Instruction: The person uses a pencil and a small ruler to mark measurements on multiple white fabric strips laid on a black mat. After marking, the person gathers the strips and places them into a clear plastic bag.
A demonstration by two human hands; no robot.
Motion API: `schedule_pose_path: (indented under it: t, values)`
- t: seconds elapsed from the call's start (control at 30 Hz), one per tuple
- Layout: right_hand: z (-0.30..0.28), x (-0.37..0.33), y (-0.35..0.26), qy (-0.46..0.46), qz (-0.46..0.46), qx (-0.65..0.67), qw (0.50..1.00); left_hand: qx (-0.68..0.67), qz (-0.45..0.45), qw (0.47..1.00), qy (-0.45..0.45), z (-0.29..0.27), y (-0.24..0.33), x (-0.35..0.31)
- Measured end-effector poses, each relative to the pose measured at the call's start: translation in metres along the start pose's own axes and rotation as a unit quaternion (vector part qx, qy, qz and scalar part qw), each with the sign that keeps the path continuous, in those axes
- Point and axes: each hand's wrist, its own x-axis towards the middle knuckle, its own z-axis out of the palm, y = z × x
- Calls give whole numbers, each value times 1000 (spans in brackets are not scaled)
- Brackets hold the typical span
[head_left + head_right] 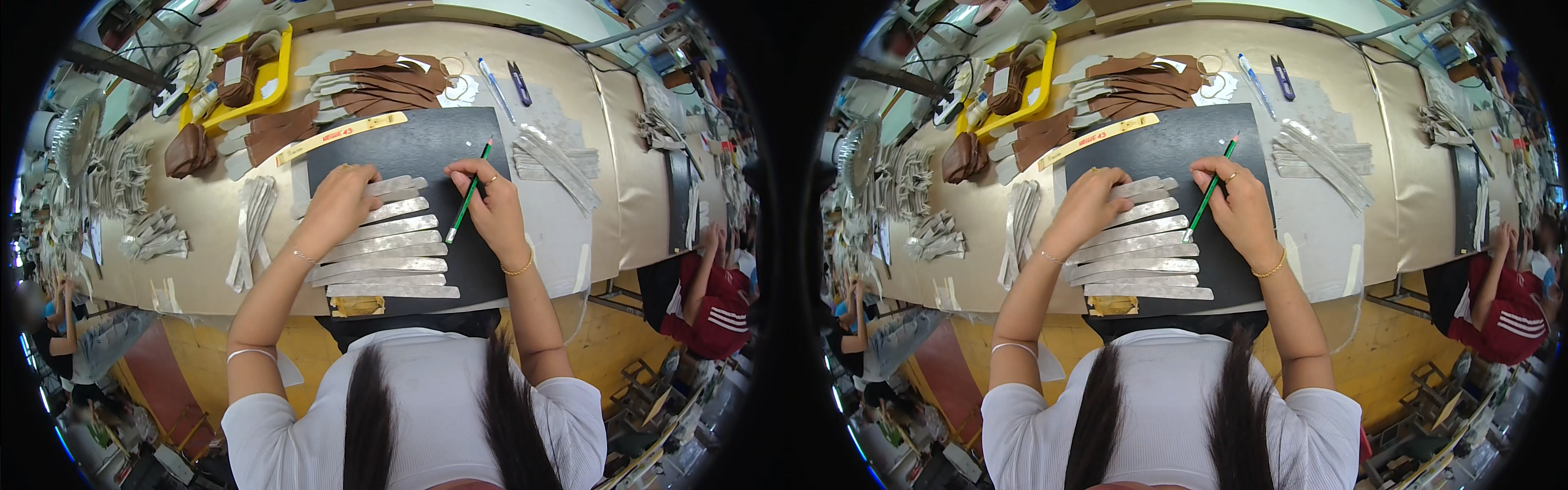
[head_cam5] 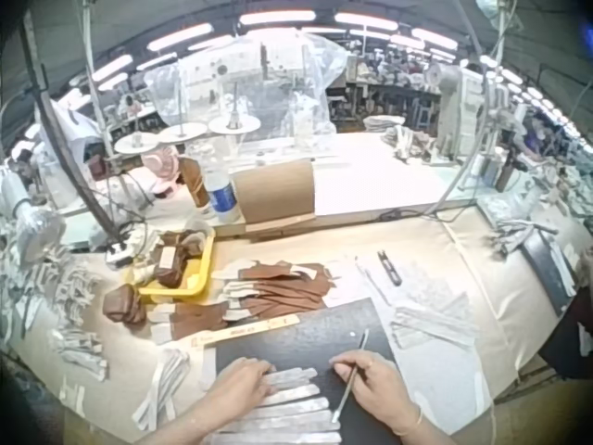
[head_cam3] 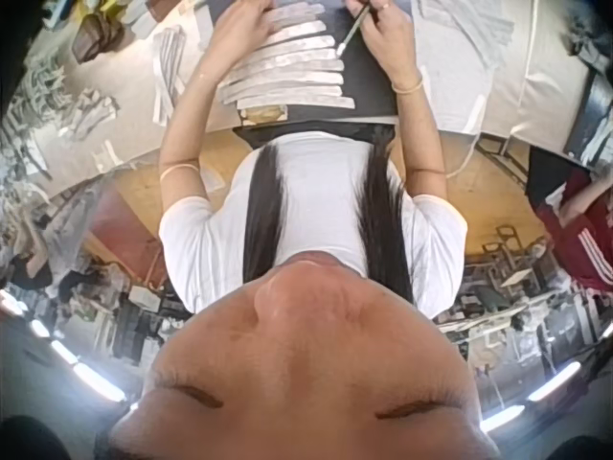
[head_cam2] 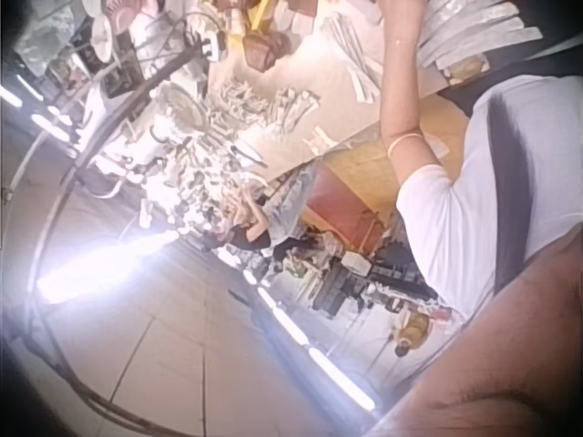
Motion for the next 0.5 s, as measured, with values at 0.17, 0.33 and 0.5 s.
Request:
schedule_pose_path:
  t: [0.17, 0.33, 0.5]
  values:
    - [-4, -2, -1, 3, 17, 2, 1000, -58, -6, 998, -39, -37, 1, -2]
    - [-5, -4, 2, 3, 11, 8, 1000, -109, 5, 984, -139, -52, 5, -5]
    - [-2, -5, -3, -6, 15, 14, 1000, -63, 0, 992, -106, -10, 8, -5]
